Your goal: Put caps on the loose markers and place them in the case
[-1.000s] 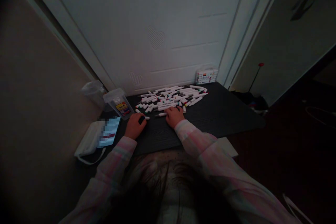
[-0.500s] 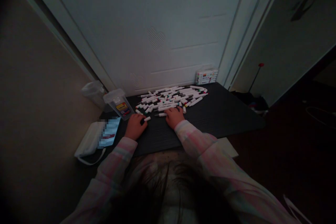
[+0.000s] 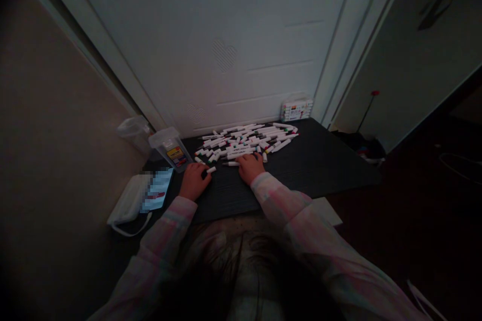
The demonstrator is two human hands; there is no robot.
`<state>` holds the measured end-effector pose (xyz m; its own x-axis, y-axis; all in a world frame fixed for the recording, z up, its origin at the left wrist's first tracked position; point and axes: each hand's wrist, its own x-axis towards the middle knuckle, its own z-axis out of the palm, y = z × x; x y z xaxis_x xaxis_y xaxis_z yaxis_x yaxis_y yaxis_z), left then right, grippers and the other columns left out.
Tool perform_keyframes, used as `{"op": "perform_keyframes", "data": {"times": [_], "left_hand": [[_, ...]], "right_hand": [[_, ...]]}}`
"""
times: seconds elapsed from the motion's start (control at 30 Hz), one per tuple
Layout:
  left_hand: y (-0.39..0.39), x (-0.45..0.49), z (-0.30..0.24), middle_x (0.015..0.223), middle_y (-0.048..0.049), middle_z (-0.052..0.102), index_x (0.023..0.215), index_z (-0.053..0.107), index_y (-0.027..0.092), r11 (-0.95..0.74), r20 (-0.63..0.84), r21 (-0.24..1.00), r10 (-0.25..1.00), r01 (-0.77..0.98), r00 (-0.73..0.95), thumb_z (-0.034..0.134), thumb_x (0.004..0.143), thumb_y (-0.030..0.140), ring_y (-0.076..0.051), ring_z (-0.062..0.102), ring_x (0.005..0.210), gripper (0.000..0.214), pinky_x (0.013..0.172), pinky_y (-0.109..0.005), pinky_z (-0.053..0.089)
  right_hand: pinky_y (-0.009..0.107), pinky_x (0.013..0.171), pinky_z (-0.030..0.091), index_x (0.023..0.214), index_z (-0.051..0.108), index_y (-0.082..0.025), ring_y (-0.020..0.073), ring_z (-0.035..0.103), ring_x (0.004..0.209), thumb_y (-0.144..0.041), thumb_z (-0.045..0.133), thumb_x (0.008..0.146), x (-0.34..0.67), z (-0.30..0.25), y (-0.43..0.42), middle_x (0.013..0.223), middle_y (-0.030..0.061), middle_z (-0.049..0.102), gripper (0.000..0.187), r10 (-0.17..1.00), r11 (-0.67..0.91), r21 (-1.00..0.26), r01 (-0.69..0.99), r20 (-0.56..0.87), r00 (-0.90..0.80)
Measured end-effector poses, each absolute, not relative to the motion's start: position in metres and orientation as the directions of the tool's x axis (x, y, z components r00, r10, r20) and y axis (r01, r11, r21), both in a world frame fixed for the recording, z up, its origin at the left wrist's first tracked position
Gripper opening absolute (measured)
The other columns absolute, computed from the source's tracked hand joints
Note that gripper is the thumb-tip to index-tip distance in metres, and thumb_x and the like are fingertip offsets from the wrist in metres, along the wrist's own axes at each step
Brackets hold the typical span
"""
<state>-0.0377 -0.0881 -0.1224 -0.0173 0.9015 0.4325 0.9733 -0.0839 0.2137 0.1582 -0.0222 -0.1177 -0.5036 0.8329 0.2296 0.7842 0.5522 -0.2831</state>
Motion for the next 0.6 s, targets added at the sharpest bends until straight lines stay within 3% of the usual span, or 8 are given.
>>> {"op": "perform_keyframes", "data": {"times": [0.6], "left_hand": [[-0.0885, -0.0370, -0.1223, 0.092, -0.0097, 0.062, 0.094, 0.063, 0.016, -0.056, 0.405, 0.196, 0.914, 0.979, -0.028, 0.049, 0.075, 0.023, -0.026, 0.050, 0.095, 0.024, 0.086, -0.040, 0.042]], "right_hand": [[0.042, 0.099, 0.020, 0.111, 0.056, -0.019, 0.0219, 0.050, 0.107, -0.017, 0.043, 0.077, 0.1570, -0.1182, -0.0231, 0.113, 0.0103, 0.059, 0.037, 0.839, 0.542, -0.302, 0.784, 0.245, -0.486]]}}
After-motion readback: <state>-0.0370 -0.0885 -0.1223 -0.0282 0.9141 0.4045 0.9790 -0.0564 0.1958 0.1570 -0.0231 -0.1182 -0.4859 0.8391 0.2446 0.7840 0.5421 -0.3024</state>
